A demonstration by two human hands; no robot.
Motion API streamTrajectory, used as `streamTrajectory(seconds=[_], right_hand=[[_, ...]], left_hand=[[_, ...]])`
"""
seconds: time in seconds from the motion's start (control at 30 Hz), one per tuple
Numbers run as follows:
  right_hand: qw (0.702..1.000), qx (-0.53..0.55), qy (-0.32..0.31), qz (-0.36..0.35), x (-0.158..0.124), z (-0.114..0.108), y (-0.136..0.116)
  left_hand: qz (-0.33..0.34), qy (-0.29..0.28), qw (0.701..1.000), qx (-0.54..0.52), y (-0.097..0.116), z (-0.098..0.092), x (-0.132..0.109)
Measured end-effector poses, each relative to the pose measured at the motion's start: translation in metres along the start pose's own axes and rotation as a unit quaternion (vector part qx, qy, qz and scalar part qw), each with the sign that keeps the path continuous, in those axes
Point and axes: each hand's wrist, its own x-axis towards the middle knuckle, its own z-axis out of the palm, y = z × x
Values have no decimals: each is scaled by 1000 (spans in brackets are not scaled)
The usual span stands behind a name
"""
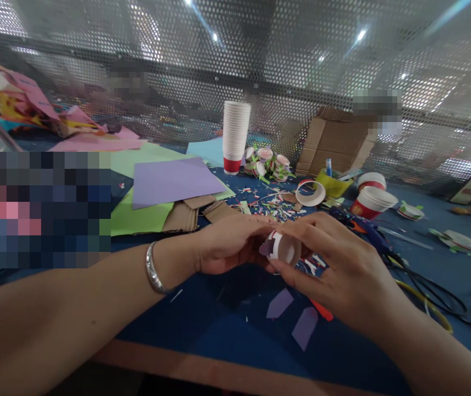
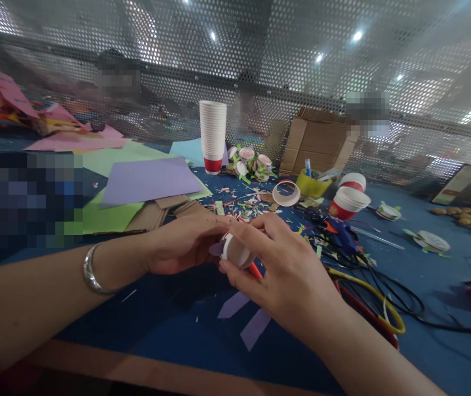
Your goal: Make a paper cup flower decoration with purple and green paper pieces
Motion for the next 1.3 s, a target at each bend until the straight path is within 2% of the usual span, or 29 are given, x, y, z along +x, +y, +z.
streamTrajectory(seconds=[0.37, 0.7, 1.3], right_hand=[[1000, -2, -12, -7, -1, -3, -2], [1000, -12, -8, -12, 0, -1, 2], [999, -29, -12, -24, -2, 4, 2]], left_hand=[[-30, -7, 1000, -6, 5, -1, -2], [6, -18, 999, 40, 5, -1, -4], [34, 37, 983, 179, 4, 6, -10]])
